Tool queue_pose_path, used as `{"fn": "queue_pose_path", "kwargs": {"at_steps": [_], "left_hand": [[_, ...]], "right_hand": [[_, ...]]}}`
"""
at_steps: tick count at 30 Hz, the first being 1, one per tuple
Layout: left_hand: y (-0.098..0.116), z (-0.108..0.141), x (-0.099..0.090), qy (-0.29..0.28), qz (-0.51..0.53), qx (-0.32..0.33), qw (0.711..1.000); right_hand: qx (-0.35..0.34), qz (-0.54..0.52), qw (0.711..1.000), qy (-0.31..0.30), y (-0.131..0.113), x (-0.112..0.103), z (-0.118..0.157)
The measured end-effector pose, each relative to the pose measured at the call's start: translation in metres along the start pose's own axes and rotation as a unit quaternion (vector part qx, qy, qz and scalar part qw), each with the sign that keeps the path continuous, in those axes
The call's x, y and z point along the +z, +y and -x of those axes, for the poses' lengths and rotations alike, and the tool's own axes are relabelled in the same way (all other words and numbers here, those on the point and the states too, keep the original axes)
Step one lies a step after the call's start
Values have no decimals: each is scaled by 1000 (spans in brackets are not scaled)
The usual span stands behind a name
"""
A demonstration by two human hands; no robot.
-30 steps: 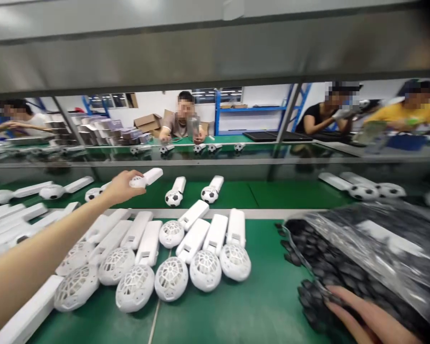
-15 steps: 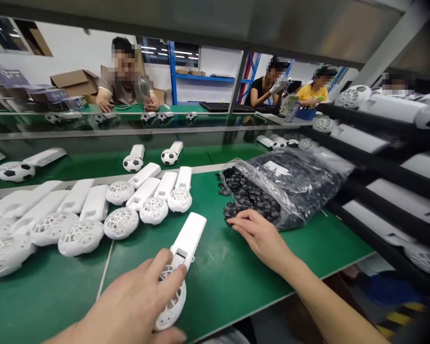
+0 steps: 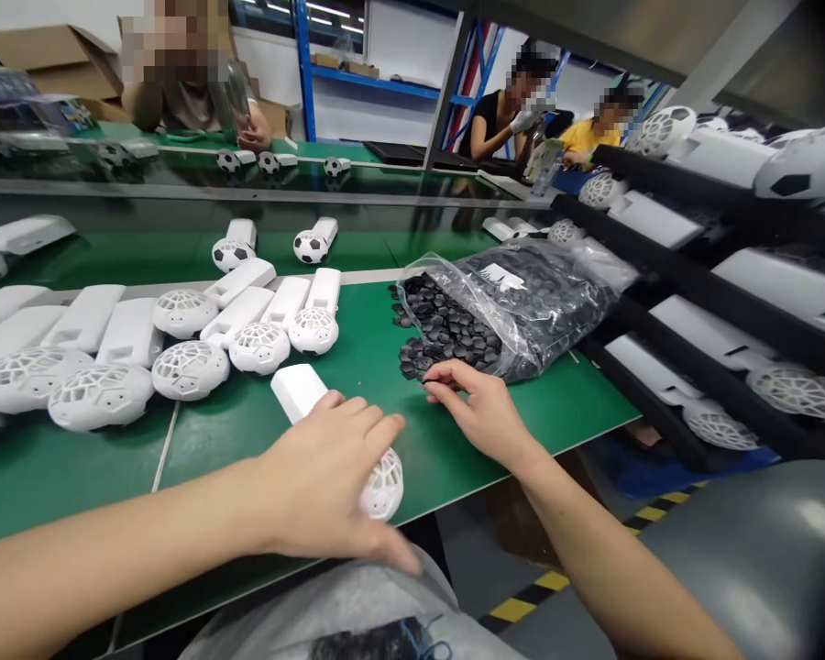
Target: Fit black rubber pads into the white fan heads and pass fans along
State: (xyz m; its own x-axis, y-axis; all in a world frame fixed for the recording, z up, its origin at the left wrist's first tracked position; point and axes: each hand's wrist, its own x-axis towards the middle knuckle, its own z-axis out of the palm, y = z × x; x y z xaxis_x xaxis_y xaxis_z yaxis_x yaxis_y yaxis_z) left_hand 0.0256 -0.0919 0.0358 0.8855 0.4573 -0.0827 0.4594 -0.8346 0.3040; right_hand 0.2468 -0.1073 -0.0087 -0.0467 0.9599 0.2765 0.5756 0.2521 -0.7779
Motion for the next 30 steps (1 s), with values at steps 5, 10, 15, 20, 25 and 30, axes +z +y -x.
{"fn": "queue_pose_path", "kwargs": {"at_steps": [5, 10, 15, 20, 25, 30], "left_hand": [[-15, 14, -3, -71, 13, -21, 997], [-22, -2, 7, 8, 37, -171, 985], [-25, -10, 11, 28, 42, -183, 982], [-28, -6, 13, 35, 69, -181, 980], [-29, -5, 14, 41, 67, -185, 980], [-31, -4, 14, 54, 47, -207, 976]], "right_hand": [[28, -4, 1000, -3, 1, -8, 4], [-4, 3, 1000, 20, -13, -2, 11], [-32, -44, 998, -42, -34, 14, 21], [-121, -2, 992, -39, -41, 31, 27], [-153, 70, 985, -27, -43, 33, 36], [-125, 55, 991, -12, -43, 33, 41]]}}
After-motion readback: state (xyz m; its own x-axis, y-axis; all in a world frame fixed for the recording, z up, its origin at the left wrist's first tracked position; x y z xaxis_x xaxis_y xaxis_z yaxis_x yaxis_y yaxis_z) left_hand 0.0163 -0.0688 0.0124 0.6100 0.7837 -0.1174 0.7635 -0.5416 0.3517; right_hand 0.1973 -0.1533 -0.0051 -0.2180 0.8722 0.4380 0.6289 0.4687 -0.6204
